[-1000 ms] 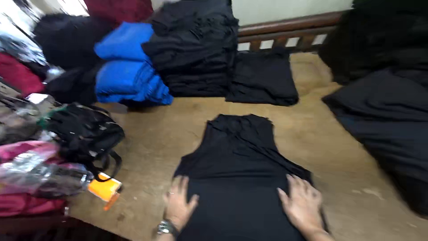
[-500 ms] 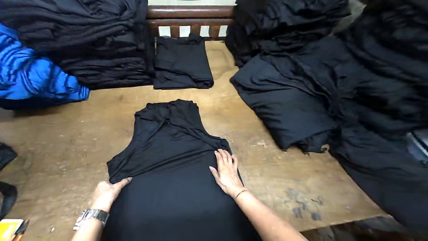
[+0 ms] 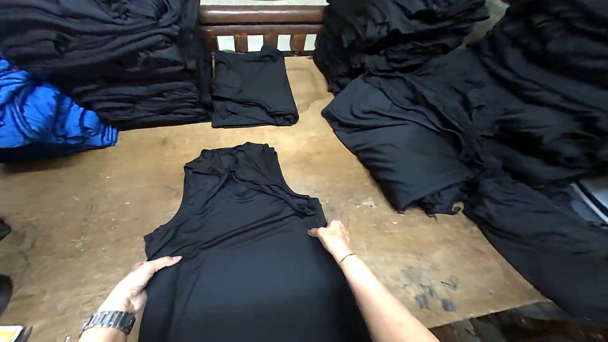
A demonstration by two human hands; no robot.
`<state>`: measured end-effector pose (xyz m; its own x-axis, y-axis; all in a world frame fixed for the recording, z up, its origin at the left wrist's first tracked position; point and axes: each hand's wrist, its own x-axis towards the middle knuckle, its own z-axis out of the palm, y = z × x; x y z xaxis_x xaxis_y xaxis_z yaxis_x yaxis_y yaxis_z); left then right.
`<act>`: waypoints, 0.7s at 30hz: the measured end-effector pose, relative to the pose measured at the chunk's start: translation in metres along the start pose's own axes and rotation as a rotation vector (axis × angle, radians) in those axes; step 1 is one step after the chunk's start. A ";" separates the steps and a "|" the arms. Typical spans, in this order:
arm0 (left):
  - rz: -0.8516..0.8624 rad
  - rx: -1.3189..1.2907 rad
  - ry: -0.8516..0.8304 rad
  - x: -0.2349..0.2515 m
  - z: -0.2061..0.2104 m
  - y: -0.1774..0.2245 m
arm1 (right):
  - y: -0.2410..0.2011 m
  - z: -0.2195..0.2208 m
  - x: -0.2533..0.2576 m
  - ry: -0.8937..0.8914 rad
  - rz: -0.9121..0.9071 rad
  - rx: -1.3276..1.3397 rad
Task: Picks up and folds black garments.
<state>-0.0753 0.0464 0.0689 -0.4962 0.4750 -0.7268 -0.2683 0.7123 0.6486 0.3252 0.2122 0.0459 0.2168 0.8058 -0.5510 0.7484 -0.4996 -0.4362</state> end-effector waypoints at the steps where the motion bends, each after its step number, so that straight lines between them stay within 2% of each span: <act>1: 0.001 -0.021 -0.004 -0.002 0.001 -0.001 | 0.001 0.001 0.001 -0.005 0.007 0.064; 3: -0.017 -0.051 -0.032 -0.007 0.003 -0.004 | 0.007 0.001 0.003 -0.053 0.041 0.272; 7: -0.016 -0.153 -0.060 -0.010 0.006 -0.018 | 0.023 0.007 0.000 -0.301 0.151 0.583; 10: 0.016 -0.198 0.052 -0.011 0.000 -0.020 | 0.028 0.008 -0.007 -0.219 0.172 0.708; 13: 0.165 -0.215 0.125 -0.047 -0.022 0.005 | 0.004 -0.049 -0.035 -0.172 -0.036 0.781; 17: 0.481 -0.474 0.051 -0.133 -0.050 0.058 | -0.029 -0.135 -0.097 -0.132 -0.443 0.936; 18: 0.502 -0.467 0.057 -0.141 -0.054 0.061 | -0.030 -0.139 -0.103 -0.140 -0.478 0.974; 19: 0.447 -0.377 0.101 -0.142 -0.055 0.058 | -0.028 -0.134 -0.104 -0.132 -0.434 0.937; 21: 0.302 -0.154 0.136 -0.129 -0.059 0.038 | -0.016 -0.113 -0.093 -0.189 -0.248 0.880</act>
<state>-0.0705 -0.0184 0.2002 -0.6746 0.5712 -0.4677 -0.2096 0.4593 0.8632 0.3635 0.1811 0.1849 -0.0491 0.8950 -0.4434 -0.0011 -0.4439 -0.8961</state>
